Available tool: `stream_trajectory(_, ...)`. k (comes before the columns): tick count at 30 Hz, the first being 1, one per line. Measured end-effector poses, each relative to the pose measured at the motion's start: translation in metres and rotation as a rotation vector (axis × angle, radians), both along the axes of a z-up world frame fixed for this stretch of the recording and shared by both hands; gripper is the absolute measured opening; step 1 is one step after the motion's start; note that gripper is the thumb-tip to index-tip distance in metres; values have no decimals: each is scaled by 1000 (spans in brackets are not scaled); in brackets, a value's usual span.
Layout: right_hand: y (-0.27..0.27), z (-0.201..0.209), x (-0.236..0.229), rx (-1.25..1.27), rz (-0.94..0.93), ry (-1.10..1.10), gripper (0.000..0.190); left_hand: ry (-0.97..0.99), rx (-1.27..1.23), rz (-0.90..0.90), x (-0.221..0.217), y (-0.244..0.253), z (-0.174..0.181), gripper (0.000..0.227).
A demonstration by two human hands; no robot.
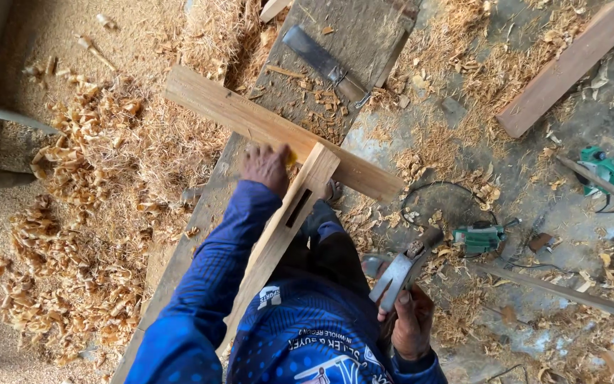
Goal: Joining two pieces of wood using a hammer to drive a wooden wedge or tenon into a slot.
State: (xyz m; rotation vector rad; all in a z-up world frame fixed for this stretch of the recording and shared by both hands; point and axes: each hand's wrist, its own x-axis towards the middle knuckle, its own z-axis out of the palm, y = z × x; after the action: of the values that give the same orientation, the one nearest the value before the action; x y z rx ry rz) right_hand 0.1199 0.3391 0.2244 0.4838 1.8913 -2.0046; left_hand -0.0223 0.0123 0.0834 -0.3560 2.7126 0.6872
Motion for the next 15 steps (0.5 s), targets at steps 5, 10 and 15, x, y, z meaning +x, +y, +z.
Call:
stream_trajectory(5, 8, -13, -3, 7, -26, -60, 49, 184, 14, -204, -78, 0, 34, 38)
stream_trajectory(10, 11, -15, -6, 64, 11, -29, 53, 150, 91, -399, -130, 20, -17, 38)
stream_trajectory(15, 13, -16, -6, 116, -9, -78, 55, -175, 105, -522, -153, 44, -55, 68)
